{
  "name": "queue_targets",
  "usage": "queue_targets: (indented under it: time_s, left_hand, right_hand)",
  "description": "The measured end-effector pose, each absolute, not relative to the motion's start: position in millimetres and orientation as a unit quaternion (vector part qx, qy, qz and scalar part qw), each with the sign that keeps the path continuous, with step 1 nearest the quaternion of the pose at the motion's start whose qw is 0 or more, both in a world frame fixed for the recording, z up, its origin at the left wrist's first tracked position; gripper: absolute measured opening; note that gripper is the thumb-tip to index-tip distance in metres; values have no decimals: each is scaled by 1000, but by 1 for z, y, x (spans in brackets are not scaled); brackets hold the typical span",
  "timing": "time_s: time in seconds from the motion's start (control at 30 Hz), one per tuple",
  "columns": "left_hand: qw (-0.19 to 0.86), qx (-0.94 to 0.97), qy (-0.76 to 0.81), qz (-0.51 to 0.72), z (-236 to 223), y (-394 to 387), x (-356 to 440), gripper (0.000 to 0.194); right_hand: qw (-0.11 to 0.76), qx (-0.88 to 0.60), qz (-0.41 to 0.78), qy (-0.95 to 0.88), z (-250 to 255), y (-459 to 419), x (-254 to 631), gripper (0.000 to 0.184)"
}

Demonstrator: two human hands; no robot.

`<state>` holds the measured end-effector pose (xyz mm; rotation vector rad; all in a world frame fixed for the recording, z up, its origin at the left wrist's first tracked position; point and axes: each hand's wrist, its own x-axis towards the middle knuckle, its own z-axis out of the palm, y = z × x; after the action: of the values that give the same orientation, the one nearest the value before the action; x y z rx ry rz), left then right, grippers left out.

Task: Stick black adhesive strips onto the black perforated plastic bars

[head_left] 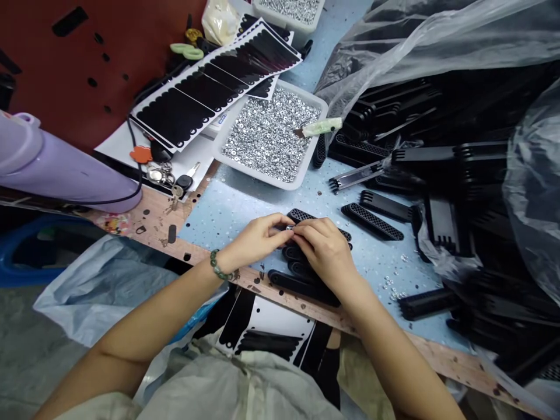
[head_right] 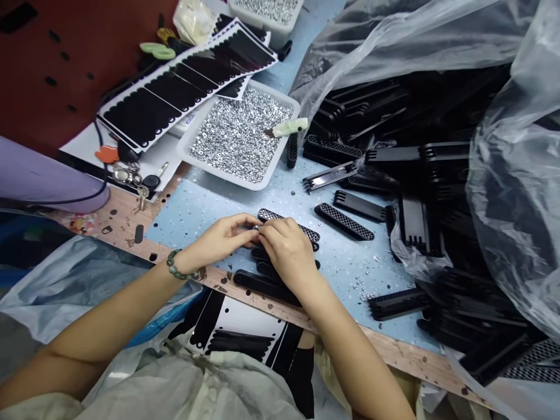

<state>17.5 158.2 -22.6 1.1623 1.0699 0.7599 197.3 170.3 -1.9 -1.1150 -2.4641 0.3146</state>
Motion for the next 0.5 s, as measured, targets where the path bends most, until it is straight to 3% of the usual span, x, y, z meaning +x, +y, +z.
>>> queue_targets:
  time_s: [0.23,0.37,0.5]
  left_hand:
    - [642,485,498,322,-18,159,21,24]
    - [573,547,530,304,-14,155,22,23]
    - [525,600,529,290,-15,152,23,22]
  right_hand:
    - [187,-501,111,-838,9,155,229,28]
    - [199,-511,173,-818,8,150,247,12]
    - [201,-528,217,-796,6,153,249,13]
